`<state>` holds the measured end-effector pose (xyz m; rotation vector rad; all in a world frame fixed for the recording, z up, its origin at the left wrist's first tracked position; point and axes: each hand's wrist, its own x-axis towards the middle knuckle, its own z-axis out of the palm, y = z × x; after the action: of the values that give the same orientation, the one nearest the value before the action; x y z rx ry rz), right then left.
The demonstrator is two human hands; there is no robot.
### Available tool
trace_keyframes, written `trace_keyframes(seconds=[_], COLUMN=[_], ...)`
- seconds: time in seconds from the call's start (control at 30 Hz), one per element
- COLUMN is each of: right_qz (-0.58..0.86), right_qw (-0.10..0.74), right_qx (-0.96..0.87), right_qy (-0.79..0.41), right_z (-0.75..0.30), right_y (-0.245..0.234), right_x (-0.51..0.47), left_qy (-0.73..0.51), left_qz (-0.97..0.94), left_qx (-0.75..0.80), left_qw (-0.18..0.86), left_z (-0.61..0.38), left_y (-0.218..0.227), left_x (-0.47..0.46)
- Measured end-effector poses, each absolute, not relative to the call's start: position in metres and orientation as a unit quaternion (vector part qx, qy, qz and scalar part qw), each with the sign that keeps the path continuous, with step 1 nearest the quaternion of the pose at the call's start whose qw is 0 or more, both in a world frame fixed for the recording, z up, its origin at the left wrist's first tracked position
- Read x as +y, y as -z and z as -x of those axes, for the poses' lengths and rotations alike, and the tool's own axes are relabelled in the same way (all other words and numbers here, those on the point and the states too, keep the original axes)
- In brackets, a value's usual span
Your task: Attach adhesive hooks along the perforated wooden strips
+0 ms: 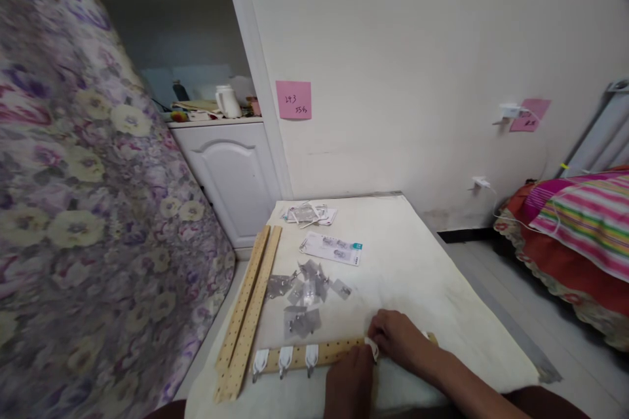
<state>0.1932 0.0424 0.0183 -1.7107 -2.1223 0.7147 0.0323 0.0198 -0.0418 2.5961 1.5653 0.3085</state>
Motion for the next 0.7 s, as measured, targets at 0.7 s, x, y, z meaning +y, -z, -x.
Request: trace_keyframes(seconds=[0.7], right_qz=[0.583], right_qw=[0.269], right_qx=[-0.687], right_qy=[-0.340], right_z=[-0.234], right_y=[-0.022], right_x=[0.061], left_qy=[-0.131], left_qz=[-0.847], left_qx=[0.510], left_qw=[0.081], left_z=[-0.036], left_y=[0.053], left_x=[0.023])
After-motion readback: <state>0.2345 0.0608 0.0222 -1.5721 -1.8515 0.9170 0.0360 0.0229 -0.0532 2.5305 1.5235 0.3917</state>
